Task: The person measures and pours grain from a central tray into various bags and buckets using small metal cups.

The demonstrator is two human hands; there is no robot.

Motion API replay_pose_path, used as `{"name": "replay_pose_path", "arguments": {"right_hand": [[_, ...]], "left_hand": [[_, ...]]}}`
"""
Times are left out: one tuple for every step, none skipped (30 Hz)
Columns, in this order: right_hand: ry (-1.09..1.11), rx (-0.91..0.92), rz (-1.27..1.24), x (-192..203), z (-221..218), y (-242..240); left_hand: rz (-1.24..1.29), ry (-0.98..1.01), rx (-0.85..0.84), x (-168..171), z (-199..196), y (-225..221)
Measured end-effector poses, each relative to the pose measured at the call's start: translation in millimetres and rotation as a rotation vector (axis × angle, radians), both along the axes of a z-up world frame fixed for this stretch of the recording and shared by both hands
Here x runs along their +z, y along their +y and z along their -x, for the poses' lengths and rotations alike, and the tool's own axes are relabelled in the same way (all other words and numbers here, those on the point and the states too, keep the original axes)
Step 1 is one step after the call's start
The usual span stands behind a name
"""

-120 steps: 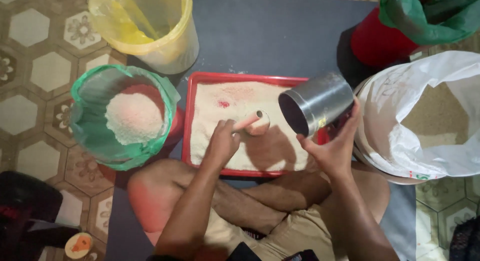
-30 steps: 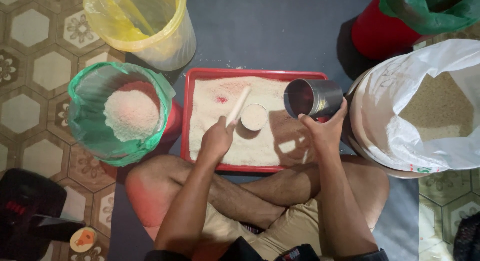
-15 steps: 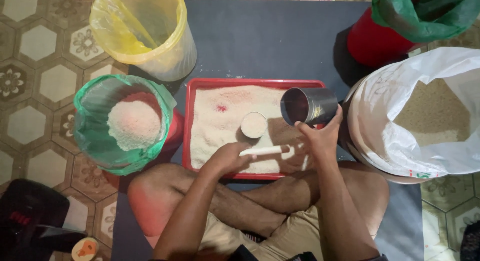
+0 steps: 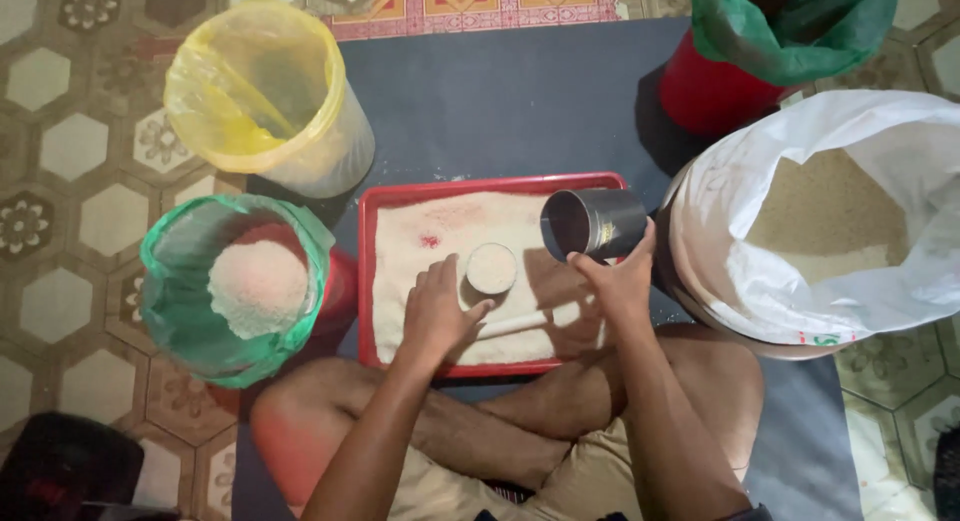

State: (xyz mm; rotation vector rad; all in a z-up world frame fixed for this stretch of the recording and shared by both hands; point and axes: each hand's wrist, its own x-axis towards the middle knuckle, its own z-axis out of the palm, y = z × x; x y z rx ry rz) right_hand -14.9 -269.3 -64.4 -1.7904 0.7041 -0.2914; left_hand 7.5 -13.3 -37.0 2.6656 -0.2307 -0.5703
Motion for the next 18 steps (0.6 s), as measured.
{"name": "replay_pose_path", "arguments": {"right_hand": [[0.006, 0.003, 0.026, 2.2, -1.8, 2.2], [0.002, -0.002, 0.028, 4.4, -0.9, 2.4], [0.036, 0.002, -0.006, 6.5, -0.2, 2.7], [0.069, 0.009, -0.036, 8.6, -0.4, 1.4], [0.064, 0.006, -0.032, 7.3, -2.1, 1.1], [0.067, 0.001, -0.033, 5.4, -1.9, 1.5], [0.07, -0.004, -0.034, 3.2, -1.8, 2.1], [0.07, -0.006, -0.031, 2.0, -2.5, 0.8], [0.066, -0.013, -0.036, 0.7, -3.1, -0.4], [0.064, -0.02, -0.042, -0.8, -2.9, -0.7], [0.067, -0.02, -0.041, 0.2, -1.9, 0.0], [0.063, -0.018, -0.035, 1.3, -2.8, 0.8], [0.059, -0.016, -0.03, 2.8, -3.6, 2.0], [0.055, -0.008, -0.028, 5.0, -4.0, 1.0], [0.076, -0.012, -0.028, 7.5, -4.4, 0.2], [0.096, -0.013, -0.03, 9.6, -5.3, 1.2], [0.092, -0.002, -0.032, 10.6, -6.8, 1.2], [0.078, -0.003, -0.032, 11.1, -6.4, 1.0]], "left_hand": [[0.026, -0.007, 0.022, 5.4, -2.5, -5.4], [0.027, -0.011, 0.017, 10.5, -3.0, -12.1], [0.049, -0.013, 0.027, 15.5, -3.6, -18.8], [0.073, -0.016, 0.04, 20.0, -4.6, -26.8], [0.077, -0.021, 0.037, 20.2, -6.6, -33.2], [0.068, 0.01, 0.035, 20.1, -6.9, -39.0], [0.059, 0.041, 0.032, 19.6, -7.3, -44.6], [0.062, 0.041, 0.031, 17.6, -7.4, -48.6], [0.089, 0.011, 0.061, 15.5, -7.5, -52.6], [0.114, -0.017, 0.092, 13.4, -6.7, -55.7], [0.115, -0.015, 0.092, 14.3, -5.9, -56.4], [0.106, -0.015, 0.099, 15.4, -5.8, -56.8], [0.098, -0.016, 0.106, 16.9, -5.6, -56.9], [0.1, -0.021, 0.114, 22.6, -4.2, -54.4], [0.105, -0.036, 0.131, 28.6, -2.7, -51.7], [0.107, -0.052, 0.15, 35.1, -1.0, -47.3], [0.105, -0.057, 0.161, 37.6, -0.5, -42.0], [0.16, -0.154, 0.179, 39.7, 0.7, -37.0]]}}
